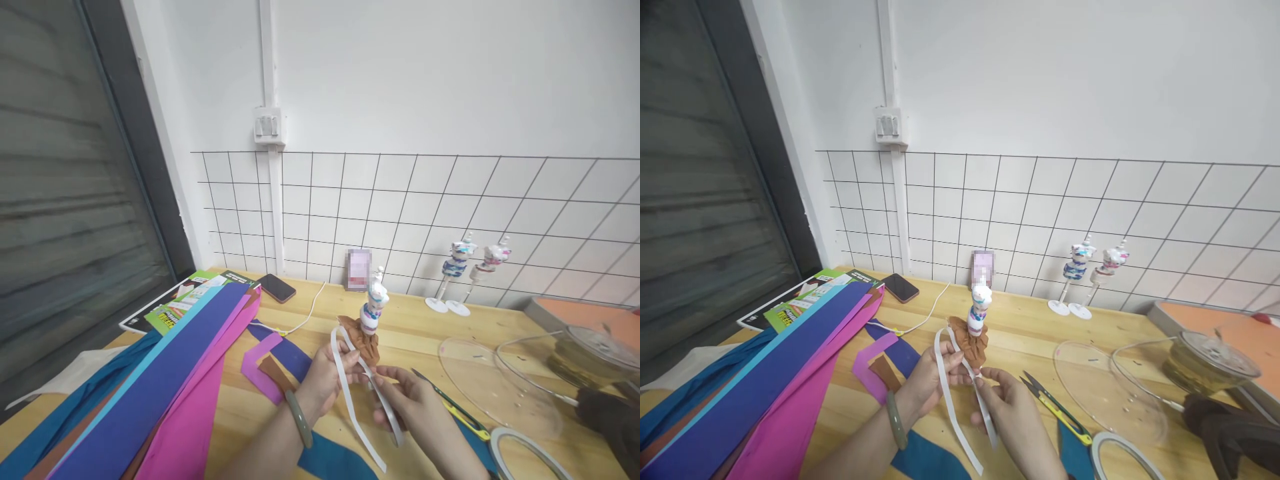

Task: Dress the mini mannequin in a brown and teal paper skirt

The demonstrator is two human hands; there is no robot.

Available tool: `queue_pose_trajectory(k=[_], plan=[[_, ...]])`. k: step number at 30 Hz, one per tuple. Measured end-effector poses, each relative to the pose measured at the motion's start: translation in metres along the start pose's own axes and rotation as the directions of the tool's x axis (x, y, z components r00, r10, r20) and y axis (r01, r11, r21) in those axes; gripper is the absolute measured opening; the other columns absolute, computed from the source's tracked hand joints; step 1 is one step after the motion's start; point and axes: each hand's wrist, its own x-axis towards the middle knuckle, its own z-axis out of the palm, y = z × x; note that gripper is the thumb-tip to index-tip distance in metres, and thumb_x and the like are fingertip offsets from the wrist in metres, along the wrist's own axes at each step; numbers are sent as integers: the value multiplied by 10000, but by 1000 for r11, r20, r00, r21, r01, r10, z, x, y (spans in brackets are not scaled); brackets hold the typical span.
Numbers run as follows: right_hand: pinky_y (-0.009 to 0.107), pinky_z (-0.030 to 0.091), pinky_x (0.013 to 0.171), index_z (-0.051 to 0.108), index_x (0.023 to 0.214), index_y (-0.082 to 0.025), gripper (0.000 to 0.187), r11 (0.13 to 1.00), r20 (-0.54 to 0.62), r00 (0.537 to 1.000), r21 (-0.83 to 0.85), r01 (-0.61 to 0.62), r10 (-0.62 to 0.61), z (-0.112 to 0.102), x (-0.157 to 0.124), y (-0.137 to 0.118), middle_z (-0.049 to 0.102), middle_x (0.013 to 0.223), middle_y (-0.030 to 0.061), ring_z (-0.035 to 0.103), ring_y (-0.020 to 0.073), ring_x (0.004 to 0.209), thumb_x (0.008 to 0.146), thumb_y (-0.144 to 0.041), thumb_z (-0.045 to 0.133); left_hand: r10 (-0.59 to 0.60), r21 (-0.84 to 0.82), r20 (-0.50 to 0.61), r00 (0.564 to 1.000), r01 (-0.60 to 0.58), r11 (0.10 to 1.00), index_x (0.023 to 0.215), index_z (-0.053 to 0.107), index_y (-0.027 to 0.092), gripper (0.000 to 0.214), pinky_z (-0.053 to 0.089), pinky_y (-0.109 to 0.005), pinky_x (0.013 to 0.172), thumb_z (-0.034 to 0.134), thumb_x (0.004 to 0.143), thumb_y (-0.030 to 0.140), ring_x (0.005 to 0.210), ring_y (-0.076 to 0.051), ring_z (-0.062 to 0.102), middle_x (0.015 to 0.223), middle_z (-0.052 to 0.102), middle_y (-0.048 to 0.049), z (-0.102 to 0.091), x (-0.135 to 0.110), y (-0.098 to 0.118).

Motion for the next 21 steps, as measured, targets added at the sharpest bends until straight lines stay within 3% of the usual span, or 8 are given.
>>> queue_pose_trajectory(k=[3, 5, 8, 11, 16, 18, 21], plan=[[257, 412, 439, 461, 1020, -151, 539, 999, -37, 999, -39, -27, 25, -9, 3, 2, 595, 584, -1, 600, 175, 513, 665, -552, 523, -29, 1, -33, 999, 29, 1000, 712, 488, 142, 290, 470, -298, 624, 666, 646, 363, 663, -190, 628, 659, 620, -49, 1, 1, 0], [281, 446, 507, 476, 1033, -135, 551, 990, -79, 996, -139, 24, -35, -19, 7, -1, 623, 665, 41, 615, 194, 612, 677, -556, 507, -40, 3, -47, 998, 40, 999, 711, 475, 146, 326, 471, -291, 601, 681, 620, 382, 658, -197, 631, 654, 619, -46, 2, 1, 1], [327, 464, 659, 483, 1096, -160, 558, 914, -189, 941, -351, 202, -281, -30, 13, -17, 616, 942, 104, 599, 208, 773, 681, -531, 523, -56, 19, -55, 997, 57, 998, 713, 472, 145, 346, 472, -285, 587, 691, 603, 389, 645, -198, 632, 645, 622, -49, 2, 1, 2], [326, 458, 640, 452, 1169, -216, 545, 789, -171, 864, -519, 329, -473, -28, 20, -41, 566, 1053, 93, 577, 179, 718, 708, -502, 506, -67, 40, -67, 995, 70, 997, 710, 463, 145, 347, 471, -274, 574, 685, 609, 392, 630, -193, 634, 645, 631, -59, 2, 1, 4], [297, 413, 535, 554, 1010, -200, 373, 680, -106, 810, -612, 404, -576, -12, 31, -67, 612, 763, 47, 530, 163, 578, 754, -451, 453, -82, 43, -65, 995, 85, 995, 716, 450, 147, 358, 464, -249, 511, 688, 601, 389, 627, -217, 643, 625, 628, -52, 1, 2, 5], [286, 399, 511, 567, 964, -195, 344, 699, -122, 805, -583, 415, -580, -9, 34, -69, 605, 673, 26, 522, 161, 548, 756, -444, 451, -99, 41, -67, 993, 102, 994, 717, 444, 148, 339, 463, -241, 498, 683, 613, 365, 616, -215, 643, 612, 628, -51, 0, 2, 5], [269, 390, 495, 563, 923, -198, 310, 767, -135, 841, -504, 396, -523, -9, 34, -69, 605, 606, 3, 534, 157, 529, 742, -433, 473, -115, 33, -60, 992, 117, 993, 729, 451, 146, 294, 456, -223, 467, 665, 640, 327, 586, -197, 639, 602, 630, -55, -1, 2, 7]])
